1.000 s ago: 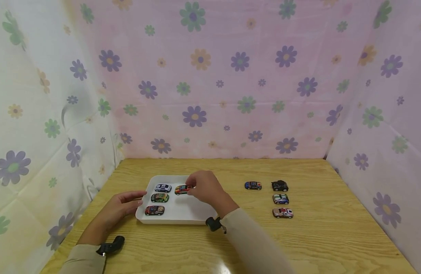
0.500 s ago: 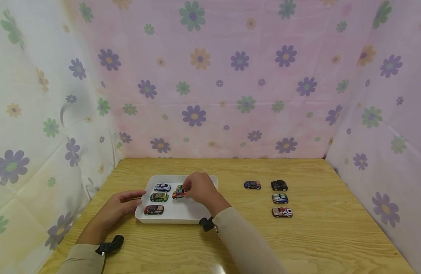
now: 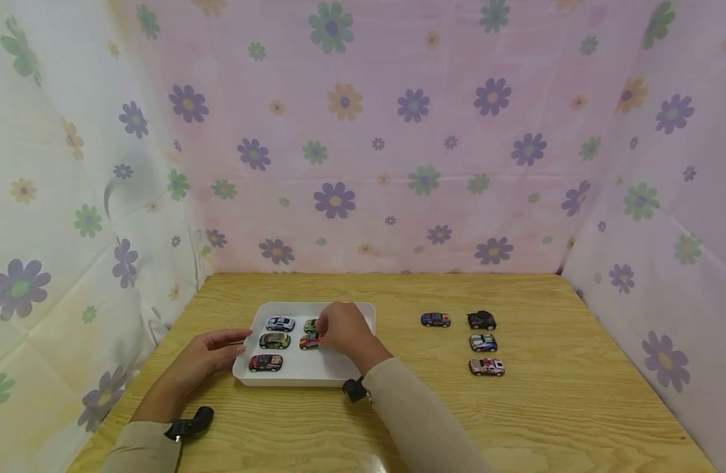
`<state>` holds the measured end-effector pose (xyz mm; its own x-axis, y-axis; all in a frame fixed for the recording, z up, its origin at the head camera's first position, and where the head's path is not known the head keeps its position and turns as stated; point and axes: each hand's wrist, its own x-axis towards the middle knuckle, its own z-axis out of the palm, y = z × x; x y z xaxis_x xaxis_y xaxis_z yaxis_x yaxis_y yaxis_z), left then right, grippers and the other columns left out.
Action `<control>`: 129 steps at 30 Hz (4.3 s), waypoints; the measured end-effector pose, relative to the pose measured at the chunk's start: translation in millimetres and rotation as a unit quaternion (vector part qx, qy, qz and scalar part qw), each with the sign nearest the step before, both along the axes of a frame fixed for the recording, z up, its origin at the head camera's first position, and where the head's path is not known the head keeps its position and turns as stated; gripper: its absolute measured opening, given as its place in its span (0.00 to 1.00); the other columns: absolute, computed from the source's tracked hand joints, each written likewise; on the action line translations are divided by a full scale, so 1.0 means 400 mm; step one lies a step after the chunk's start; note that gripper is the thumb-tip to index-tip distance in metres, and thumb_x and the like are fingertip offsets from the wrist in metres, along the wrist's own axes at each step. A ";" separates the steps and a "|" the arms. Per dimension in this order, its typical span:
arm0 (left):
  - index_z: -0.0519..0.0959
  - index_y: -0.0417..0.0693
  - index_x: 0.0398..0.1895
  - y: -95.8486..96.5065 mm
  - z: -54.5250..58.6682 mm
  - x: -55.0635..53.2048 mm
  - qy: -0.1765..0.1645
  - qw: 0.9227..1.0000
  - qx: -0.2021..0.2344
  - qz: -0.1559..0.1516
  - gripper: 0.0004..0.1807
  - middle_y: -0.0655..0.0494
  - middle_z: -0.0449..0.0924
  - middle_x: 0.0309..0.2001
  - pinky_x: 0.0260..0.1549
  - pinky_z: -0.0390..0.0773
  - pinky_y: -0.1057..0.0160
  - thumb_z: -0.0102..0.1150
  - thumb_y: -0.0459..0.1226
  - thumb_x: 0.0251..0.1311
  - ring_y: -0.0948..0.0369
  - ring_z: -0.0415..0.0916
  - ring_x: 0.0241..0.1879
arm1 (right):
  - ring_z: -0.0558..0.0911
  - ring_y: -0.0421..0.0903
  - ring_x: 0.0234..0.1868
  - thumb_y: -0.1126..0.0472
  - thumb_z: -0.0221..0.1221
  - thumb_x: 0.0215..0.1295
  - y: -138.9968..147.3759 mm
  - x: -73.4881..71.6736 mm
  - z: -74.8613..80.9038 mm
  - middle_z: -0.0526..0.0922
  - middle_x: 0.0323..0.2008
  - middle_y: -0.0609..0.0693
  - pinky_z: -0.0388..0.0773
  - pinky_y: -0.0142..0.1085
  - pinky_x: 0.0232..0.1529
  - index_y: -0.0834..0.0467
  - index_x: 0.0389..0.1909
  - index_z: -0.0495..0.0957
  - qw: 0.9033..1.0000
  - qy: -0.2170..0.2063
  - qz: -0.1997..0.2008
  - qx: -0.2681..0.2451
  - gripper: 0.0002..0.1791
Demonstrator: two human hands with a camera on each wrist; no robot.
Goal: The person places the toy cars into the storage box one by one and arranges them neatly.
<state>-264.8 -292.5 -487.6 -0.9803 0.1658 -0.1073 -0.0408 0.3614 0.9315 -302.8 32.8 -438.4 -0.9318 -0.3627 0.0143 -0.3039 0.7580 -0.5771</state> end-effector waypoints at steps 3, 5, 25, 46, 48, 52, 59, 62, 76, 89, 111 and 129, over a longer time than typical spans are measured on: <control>0.80 0.52 0.67 0.001 0.001 -0.001 -0.008 1.000 0.005 0.005 0.27 0.50 0.75 0.71 0.55 0.79 0.70 0.69 0.48 0.66 0.56 0.72 0.69 | 0.80 0.38 0.34 0.65 0.79 0.51 -0.001 -0.001 -0.006 0.86 0.30 0.39 0.80 0.36 0.40 0.50 0.34 0.89 1.000 -0.005 -0.003 0.005 0.11; 0.80 0.52 0.67 0.001 0.001 -0.001 -0.009 1.000 0.004 0.004 0.27 0.50 0.75 0.71 0.54 0.79 0.70 0.69 0.48 0.66 0.54 0.72 0.69 | 0.80 0.39 0.34 0.65 0.79 0.51 -0.002 -0.001 -0.006 0.86 0.30 0.39 0.80 0.36 0.41 0.50 0.34 0.89 1.000 -0.005 -0.004 0.010 0.11; 0.78 0.48 0.68 -0.001 -0.002 0.005 -0.001 1.000 0.024 -0.007 0.28 0.47 0.75 0.71 0.54 0.79 0.70 0.68 0.45 0.67 0.64 0.76 0.63 | 0.81 0.40 0.40 0.63 0.80 0.51 -0.004 0.006 -0.011 0.86 0.34 0.40 0.82 0.37 0.47 0.49 0.34 0.88 0.999 0.010 0.004 0.041 0.12; 0.79 0.48 0.67 0.003 -0.005 -0.006 0.002 1.000 0.028 -0.010 0.27 0.47 0.75 0.70 0.55 0.79 0.70 0.68 0.45 0.67 0.59 0.75 0.66 | 0.85 0.45 0.46 0.58 0.75 0.60 0.059 0.035 0.016 0.89 0.43 0.48 0.83 0.42 0.49 0.54 0.43 0.88 0.998 0.042 0.026 -0.045 0.12; 0.80 0.49 0.67 0.007 -0.005 -0.008 0.003 1.000 0.027 -0.010 0.27 0.48 0.76 0.69 0.55 0.78 0.70 0.69 0.45 0.66 0.57 0.73 0.67 | 0.86 0.47 0.49 0.57 0.74 0.62 0.080 0.041 0.019 0.89 0.46 0.49 0.83 0.44 0.51 0.54 0.46 0.88 0.997 0.045 0.026 -0.064 0.13; 0.80 0.49 0.67 0.005 -0.005 -0.004 0.007 1.000 0.021 -0.010 0.26 0.48 0.76 0.70 0.55 0.78 0.70 0.69 0.45 0.67 0.59 0.73 0.67 | 0.85 0.48 0.51 0.56 0.72 0.64 0.117 0.051 0.023 0.89 0.48 0.49 0.83 0.46 0.53 0.52 0.48 0.87 0.995 0.053 0.017 -0.084 0.12; 0.81 0.50 0.66 -0.008 -0.011 0.001 0.001 1.000 0.030 0.003 0.26 0.49 0.76 0.69 0.56 0.79 0.69 0.69 0.45 0.66 0.63 0.75 0.65 | 0.85 0.47 0.51 0.55 0.73 0.64 0.187 0.067 0.022 0.89 0.48 0.47 0.82 0.48 0.54 0.45 0.46 0.87 0.990 0.061 -0.039 -0.124 0.11; 0.81 0.49 0.65 -0.002 -0.011 -0.003 -0.003 0.999 0.037 0.005 0.26 0.49 0.76 0.70 0.55 0.80 0.68 0.70 0.45 0.66 0.63 0.75 0.65 | 0.84 0.46 0.52 0.55 0.73 0.63 0.227 0.070 0.020 0.88 0.49 0.46 0.82 0.48 0.56 0.43 0.46 0.86 0.987 0.060 -0.067 -0.136 0.11; 0.81 0.50 0.66 -0.011 0.000 0.006 -0.011 1.000 0.021 0.012 0.26 0.47 0.74 0.71 0.54 0.81 0.68 0.69 0.47 0.66 0.56 0.73 0.67 | 0.84 0.53 0.57 0.54 0.70 0.67 0.414 0.047 0.016 0.86 0.55 0.53 0.85 0.49 0.52 0.50 0.55 0.84 0.976 0.055 -0.133 -0.165 0.17; 0.81 0.51 0.65 -0.003 -0.006 0.001 -0.017 0.999 0.027 0.007 0.27 0.48 0.74 0.71 0.54 0.80 0.69 0.70 0.48 0.65 0.54 0.71 0.70 | 0.79 0.59 0.65 0.53 0.65 0.72 0.547 0.033 -0.025 0.81 0.64 0.59 0.80 0.54 0.59 0.54 0.65 0.79 0.970 0.016 -0.188 -0.154 0.23; 0.81 0.46 0.65 -0.001 0.000 0.001 0.005 1.000 0.024 -0.004 0.26 0.45 0.75 0.70 0.53 0.80 0.70 0.68 0.46 0.67 0.65 0.76 0.61 | 0.71 0.64 0.71 0.67 0.58 0.74 0.554 0.026 -0.053 0.74 0.71 0.62 0.73 0.58 0.67 0.61 0.71 0.71 0.974 0.007 -0.184 -0.135 0.25; 0.82 0.48 0.64 -0.005 -0.008 -0.002 0.005 1.000 0.022 0.000 0.25 0.47 0.77 0.68 0.54 0.80 0.69 0.69 0.46 0.66 0.66 0.76 0.61 | 0.78 0.62 0.65 0.68 0.62 0.68 0.537 0.022 -0.091 0.81 0.64 0.60 0.73 0.59 0.65 0.61 0.66 0.76 0.977 0.024 -0.195 -0.084 0.25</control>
